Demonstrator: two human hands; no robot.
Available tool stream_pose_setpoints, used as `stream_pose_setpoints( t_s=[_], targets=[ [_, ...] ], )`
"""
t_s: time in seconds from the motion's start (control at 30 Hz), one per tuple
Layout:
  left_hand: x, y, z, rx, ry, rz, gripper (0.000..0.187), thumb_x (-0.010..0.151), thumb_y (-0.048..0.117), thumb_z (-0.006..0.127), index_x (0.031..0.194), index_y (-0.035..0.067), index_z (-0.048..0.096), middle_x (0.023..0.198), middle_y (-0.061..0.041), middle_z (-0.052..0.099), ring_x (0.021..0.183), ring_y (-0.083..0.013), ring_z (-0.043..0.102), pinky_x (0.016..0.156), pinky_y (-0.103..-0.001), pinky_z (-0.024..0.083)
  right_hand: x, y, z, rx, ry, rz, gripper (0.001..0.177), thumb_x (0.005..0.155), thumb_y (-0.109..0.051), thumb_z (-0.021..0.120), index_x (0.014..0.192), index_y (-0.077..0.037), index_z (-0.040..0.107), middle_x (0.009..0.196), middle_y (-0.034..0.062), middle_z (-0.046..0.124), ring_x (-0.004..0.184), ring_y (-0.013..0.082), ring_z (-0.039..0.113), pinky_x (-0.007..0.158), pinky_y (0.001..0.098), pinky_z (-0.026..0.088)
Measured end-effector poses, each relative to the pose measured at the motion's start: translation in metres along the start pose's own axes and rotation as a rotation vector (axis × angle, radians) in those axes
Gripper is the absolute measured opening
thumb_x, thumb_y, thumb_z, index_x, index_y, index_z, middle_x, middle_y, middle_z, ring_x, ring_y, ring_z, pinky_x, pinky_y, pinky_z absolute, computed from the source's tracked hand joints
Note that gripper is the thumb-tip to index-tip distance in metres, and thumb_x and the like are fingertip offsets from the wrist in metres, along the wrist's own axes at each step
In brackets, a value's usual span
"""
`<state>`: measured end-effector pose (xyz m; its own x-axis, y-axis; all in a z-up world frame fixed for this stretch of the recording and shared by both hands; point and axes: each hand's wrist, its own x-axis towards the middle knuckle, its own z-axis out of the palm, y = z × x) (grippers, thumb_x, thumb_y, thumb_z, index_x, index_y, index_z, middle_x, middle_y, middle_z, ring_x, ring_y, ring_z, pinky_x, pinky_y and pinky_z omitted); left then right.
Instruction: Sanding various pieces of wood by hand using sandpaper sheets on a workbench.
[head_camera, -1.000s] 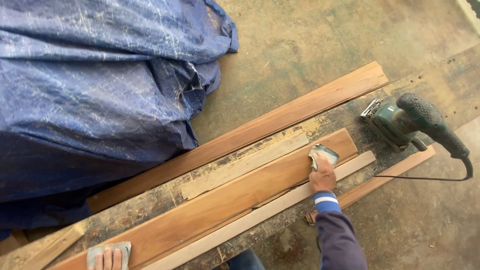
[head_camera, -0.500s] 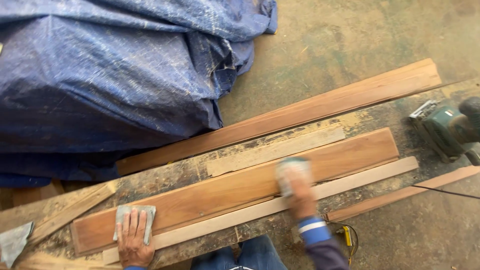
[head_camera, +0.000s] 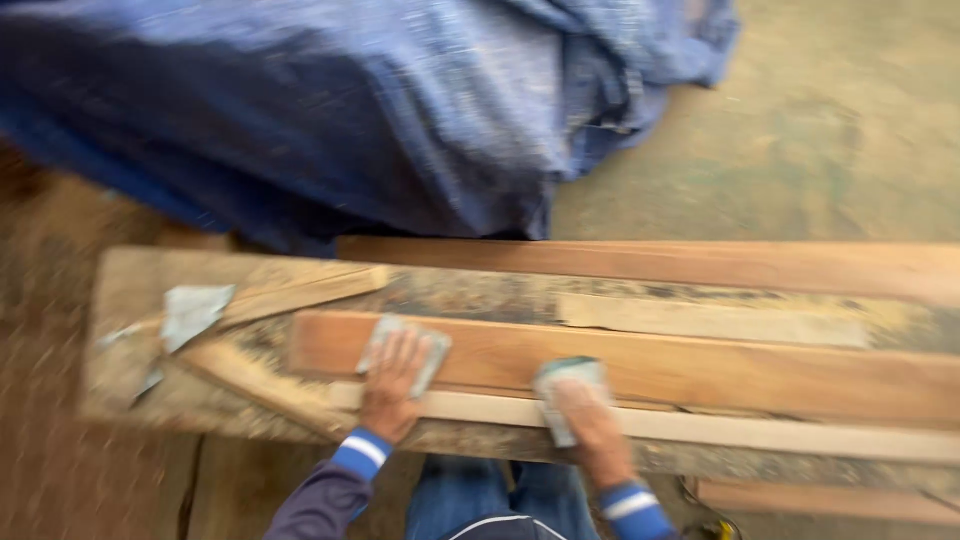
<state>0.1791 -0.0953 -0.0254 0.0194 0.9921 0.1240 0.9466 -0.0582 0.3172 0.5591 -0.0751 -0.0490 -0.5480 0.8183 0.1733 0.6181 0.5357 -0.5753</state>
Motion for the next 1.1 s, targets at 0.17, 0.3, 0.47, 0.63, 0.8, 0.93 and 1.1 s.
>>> stream_pose_setpoints(
  t_s=[0.17, 0.3, 0.47, 0.63, 0.8, 0.93, 1.1],
  targets=[
    [0.025, -0.061, -0.051, -0.541, -0.224, -0.406, 0.045, 0.103, 0.029, 0.057, 0.138, 0.001, 0.063, 0.130, -0.027, 0.061, 0.125, -0.0365, 0.058, 0.109, -0.048, 0.042, 0.001, 0.009, -0.026, -0.117, 0.059, 0.248, 0.074, 0.066, 0.016, 0.061, 0.134, -0.014, 0.064, 0.145, 0.0093, 0.063, 0.145, 0.0270, 0.053, 0.119, 0.0429, 0.043],
    [0.035, -0.104, -0.103, -0.929, -0.184, -0.796, 0.048, 0.106, 0.037, 0.055, 0.128, -0.003, 0.070, 0.108, -0.028, 0.074, 0.102, -0.0291, 0.070, 0.093, -0.039, 0.054, 0.043, -0.055, 0.046, -0.125, 0.052, 0.135, 0.072, 0.063, 0.009, 0.066, 0.132, -0.013, 0.064, 0.141, 0.0111, 0.062, 0.137, 0.0338, 0.055, 0.115, 0.0455, 0.044],
    [0.019, -0.133, -0.152, -1.348, 0.308, -0.687, 0.053, 0.104, 0.039, 0.053, 0.134, -0.005, 0.062, 0.130, -0.014, 0.069, 0.117, -0.0184, 0.063, 0.102, -0.032, 0.049, 0.159, -0.203, 0.142, 0.083, -0.024, -0.134, 0.049, 0.066, -0.018, 0.078, 0.111, -0.006, 0.067, 0.114, 0.0152, 0.063, 0.105, 0.0369, 0.061, 0.089, 0.0479, 0.049],
    [-0.015, -0.161, -0.149, -1.398, 0.297, -0.840, 0.052, 0.102, 0.039, 0.051, 0.134, 0.000, 0.061, 0.131, -0.009, 0.068, 0.118, -0.0151, 0.063, 0.102, -0.031, 0.050, 0.226, -0.292, 0.234, 0.113, -0.148, -0.189, 0.028, 0.081, -0.011, 0.068, 0.108, -0.004, 0.066, 0.107, 0.0142, 0.060, 0.101, 0.0334, 0.060, 0.086, 0.0458, 0.050],
    [-0.035, -0.180, -0.140, -1.208, 0.328, -0.851, 0.051, 0.105, 0.038, 0.053, 0.126, -0.006, 0.067, 0.121, -0.013, 0.072, 0.106, -0.0178, 0.064, 0.094, -0.033, 0.052, 0.229, -0.293, 0.224, 0.025, -0.349, -0.155, 0.014, 0.089, -0.013, 0.060, 0.101, -0.007, 0.066, 0.108, 0.0128, 0.059, 0.102, 0.0320, 0.059, 0.086, 0.0457, 0.049],
    [-0.030, -0.183, -0.140, -1.147, 0.278, -0.805, 0.050, 0.105, 0.037, 0.052, 0.127, -0.005, 0.067, 0.116, -0.011, 0.074, 0.102, -0.0164, 0.063, 0.092, -0.032, 0.051, 0.165, -0.199, 0.152, -0.010, -0.171, -0.226, 0.050, 0.073, -0.017, 0.067, 0.121, -0.004, 0.065, 0.117, 0.0141, 0.062, 0.107, 0.0353, 0.060, 0.092, 0.0474, 0.049],
    [-0.019, -0.168, -0.137, -1.077, 0.154, -0.777, 0.048, 0.105, 0.036, 0.051, 0.129, -0.003, 0.067, 0.114, -0.016, 0.076, 0.101, -0.0219, 0.066, 0.091, -0.034, 0.052, 0.122, -0.155, 0.099, -0.121, -0.156, -0.002, 0.061, 0.059, -0.025, 0.079, 0.117, -0.008, 0.067, 0.112, 0.0113, 0.066, 0.106, 0.0356, 0.062, 0.092, 0.0496, 0.049]
  ],
)
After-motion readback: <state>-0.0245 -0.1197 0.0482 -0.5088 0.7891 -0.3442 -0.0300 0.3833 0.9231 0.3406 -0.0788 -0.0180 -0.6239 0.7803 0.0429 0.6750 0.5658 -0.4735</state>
